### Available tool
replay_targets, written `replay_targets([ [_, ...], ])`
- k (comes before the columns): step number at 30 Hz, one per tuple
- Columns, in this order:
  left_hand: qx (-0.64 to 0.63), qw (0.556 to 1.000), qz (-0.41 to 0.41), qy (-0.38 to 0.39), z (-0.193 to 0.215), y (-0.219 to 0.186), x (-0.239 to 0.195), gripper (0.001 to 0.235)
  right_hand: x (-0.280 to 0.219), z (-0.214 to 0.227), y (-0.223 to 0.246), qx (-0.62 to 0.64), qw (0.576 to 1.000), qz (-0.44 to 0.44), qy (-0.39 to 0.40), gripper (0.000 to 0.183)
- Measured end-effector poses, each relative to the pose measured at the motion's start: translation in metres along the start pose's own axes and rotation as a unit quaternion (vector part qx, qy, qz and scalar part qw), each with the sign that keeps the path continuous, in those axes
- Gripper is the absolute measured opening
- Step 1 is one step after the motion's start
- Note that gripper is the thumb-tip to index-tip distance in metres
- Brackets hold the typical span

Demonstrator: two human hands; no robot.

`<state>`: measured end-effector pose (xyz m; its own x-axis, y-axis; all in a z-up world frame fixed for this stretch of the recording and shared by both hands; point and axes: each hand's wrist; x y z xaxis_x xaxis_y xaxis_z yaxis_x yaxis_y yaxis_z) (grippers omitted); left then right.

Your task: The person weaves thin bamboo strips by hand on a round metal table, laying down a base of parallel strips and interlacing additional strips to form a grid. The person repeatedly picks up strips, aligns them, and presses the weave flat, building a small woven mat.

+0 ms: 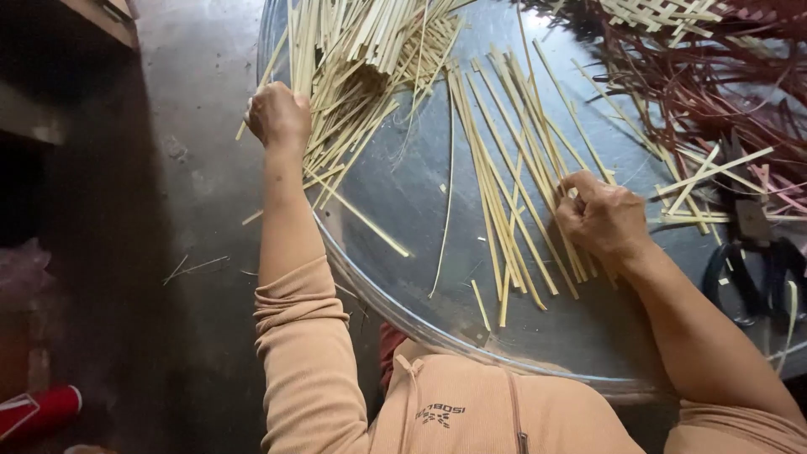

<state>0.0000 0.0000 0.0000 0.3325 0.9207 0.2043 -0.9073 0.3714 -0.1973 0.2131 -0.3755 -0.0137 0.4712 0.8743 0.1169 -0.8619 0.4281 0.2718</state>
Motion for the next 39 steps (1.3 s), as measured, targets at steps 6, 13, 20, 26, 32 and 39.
replay_targets([
  [6,-0.068,0.994,0.073,0.033,0.019,-0.017,0.004,0.012,0.002,0.008,0.006,0.02,0.999,-0.013,0.026,0.021],
  [13,-0.072,0.997,-0.001,-0.016,0.015,0.005,0.01,0.033,0.001,0.002,0.002,0.006,1.0,-0.004,-0.004,0.021],
  [20,-0.06,0.996,-0.013,-0.058,0.022,0.005,0.008,0.029,0.001,0.005,0.004,0.01,1.0,-0.001,0.006,0.018],
  [26,-0.07,0.996,-0.012,-0.055,0.012,0.016,0.015,0.034,0.002,0.003,0.001,0.005,1.0,-0.002,0.014,0.019],
  [32,-0.09,0.994,0.022,-0.063,-0.017,0.041,0.025,0.015,0.001,0.016,0.013,0.072,0.995,-0.068,0.024,0.019],
  [39,-0.157,0.987,-0.01,-0.016,-0.027,0.055,0.036,0.019,0.002,0.017,0.014,0.051,0.997,-0.051,0.017,0.019],
])
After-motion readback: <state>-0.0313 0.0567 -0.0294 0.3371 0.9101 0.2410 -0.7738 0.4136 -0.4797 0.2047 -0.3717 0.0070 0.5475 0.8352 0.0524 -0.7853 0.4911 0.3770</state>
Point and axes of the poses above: each hand's wrist, its own x-axis towards the middle knuckle, its own z-axis out of the back of the hand, y = z × x, and after that the axes turned 1 degree about y, right-handed
